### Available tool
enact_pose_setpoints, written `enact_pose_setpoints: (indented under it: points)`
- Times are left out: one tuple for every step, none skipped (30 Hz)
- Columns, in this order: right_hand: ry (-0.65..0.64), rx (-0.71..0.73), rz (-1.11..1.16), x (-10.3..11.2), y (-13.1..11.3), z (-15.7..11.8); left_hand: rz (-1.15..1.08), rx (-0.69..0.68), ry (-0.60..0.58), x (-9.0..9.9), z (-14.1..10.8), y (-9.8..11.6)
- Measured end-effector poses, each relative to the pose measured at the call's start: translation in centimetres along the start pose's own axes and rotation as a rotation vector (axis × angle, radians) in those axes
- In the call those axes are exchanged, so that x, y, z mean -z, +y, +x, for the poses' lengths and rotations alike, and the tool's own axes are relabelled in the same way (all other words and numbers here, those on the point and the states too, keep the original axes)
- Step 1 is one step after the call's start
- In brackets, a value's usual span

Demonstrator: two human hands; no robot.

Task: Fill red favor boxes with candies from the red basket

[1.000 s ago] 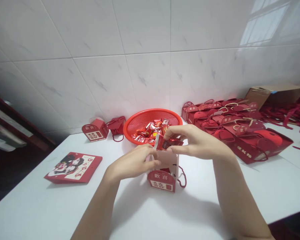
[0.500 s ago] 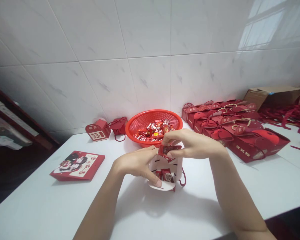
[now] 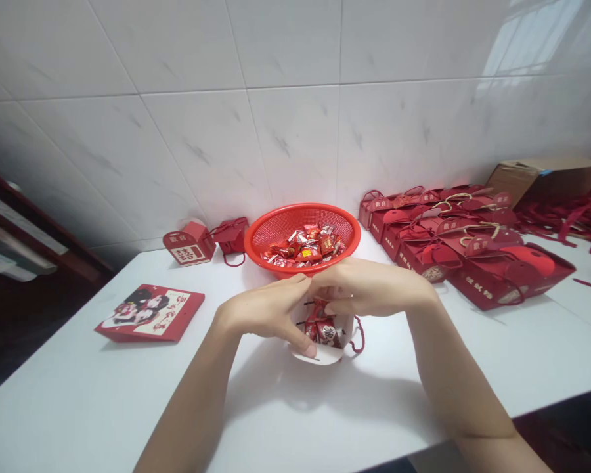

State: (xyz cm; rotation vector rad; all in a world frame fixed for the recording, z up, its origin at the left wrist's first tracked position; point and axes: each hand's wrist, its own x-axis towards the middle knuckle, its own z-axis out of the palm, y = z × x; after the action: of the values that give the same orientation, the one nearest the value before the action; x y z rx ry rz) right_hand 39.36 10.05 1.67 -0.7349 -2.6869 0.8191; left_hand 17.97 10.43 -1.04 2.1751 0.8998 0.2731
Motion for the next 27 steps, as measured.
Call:
enact_pose_setpoints:
  points:
    - [0.004, -0.008, -0.014, -0.1, -0.1, 0.1, 0.021, 0.025, -0.018, 0.0, 0.0, 0.1]
    - [0.011, -0.015, -0.027, -0.1, -0.1, 0.1, 0.035, 0.044, -0.026, 0.0, 0.0, 0.2]
    - [0.019, -0.019, -0.038, -0.1, -0.2, 0.1, 0.041, 0.05, -0.025, 0.0, 0.0, 0.3]
    - [0.024, -0.02, -0.045, 0.0, -0.3, 0.0, 0.038, 0.045, -0.02, 0.0, -0.1, 0.4]
    - [0.027, -0.019, -0.049, 0.0, -0.4, -0.1, 0.035, 0.032, -0.016, 0.0, -0.1, 0.5]
    - [0.026, -0.018, -0.052, 0.1, -0.5, -0.2, 0.035, 0.018, -0.016, 0.0, -0.1, 0.6]
    - [0.027, -0.022, -0.056, 0.2, -0.6, -0.3, 0.041, 0.009, -0.019, -0.1, -0.1, 0.7]
    - [0.032, -0.031, -0.06, 0.3, -0.6, -0.5, 0.053, 0.005, -0.02, -0.1, -0.2, 0.8]
    - [0.039, -0.042, -0.063, 0.5, -0.7, -0.7, 0.066, 0.006, -0.021, -0.2, -0.3, 1.0]
    - [0.048, -0.053, -0.065, 0.6, -0.7, -0.9, 0.079, 0.009, -0.018, -0.3, -0.3, 1.1]
    - [0.059, -0.06, -0.068, 0.8, -0.8, -1.2, 0.093, 0.016, -0.014, -0.3, -0.4, 1.3]
    - [0.071, -0.062, -0.071, 1.1, -0.8, -1.5, 0.109, 0.028, -0.011, -0.4, -0.5, 1.4]
    - [0.086, -0.06, -0.076, 1.4, -0.8, -1.8, 0.127, 0.047, -0.019, -0.4, -0.6, 1.6]
    - [0.105, -0.055, -0.084, 1.6, -0.8, -2.2, 0.148, 0.074, -0.034, -0.4, -0.6, 1.8]
    - [0.127, -0.051, -0.093, 1.9, -0.8, -2.5, 0.17, 0.106, -0.054, -0.3, -0.6, 1.9]
    - [0.15, -0.049, -0.102, 2.2, -0.8, -2.9, 0.189, 0.137, -0.072, -0.2, -0.5, 2.0]
    - [0.171, -0.053, -0.109, 2.4, -0.6, -3.2, 0.205, 0.158, -0.086, -0.1, -0.4, 2.0]
    - [0.185, -0.061, -0.114, 2.5, -0.5, -3.5, 0.215, 0.168, -0.094, -0.1, -0.3, 1.9]
    - [0.189, -0.074, -0.119, 2.4, -0.2, -3.7, 0.224, 0.17, -0.095, 0.0, -0.1, 1.8]
    - [0.184, -0.091, -0.125, 2.3, 0.1, -3.9, 0.235, 0.169, -0.094, 0.1, 0.1, 1.6]
    - [0.175, -0.113, -0.133, 2.0, 0.4, -4.1, 0.246, 0.168, -0.095, 0.0, 0.3, 1.4]
    - [0.167, -0.134, -0.141, 1.5, 0.8, -4.3, 0.255, 0.17, -0.095, 0.0, 0.5, 1.1]
    - [0.163, -0.156, -0.149, 0.9, 1.3, -4.5, 0.262, 0.175, -0.092, -0.1, 0.7, 0.8]
    - [0.164, -0.174, -0.152, 0.3, 1.8, -4.8, 0.266, 0.177, -0.086, -0.3, 0.9, 0.4]
    - [0.173, -0.187, -0.146, -0.4, 2.3, -5.2, 0.263, 0.169, -0.072, -0.5, 1.0, 0.1]
    - [0.184, -0.199, -0.13, -1.2, 2.9, -5.6, 0.248, 0.14, -0.024, -0.7, 1.2, -0.3]
    - [0.205, -0.21, -0.1, -2.0, 3.4, -6.0, 0.225, 0.104, 0.032, -0.8, 1.3, -0.6]
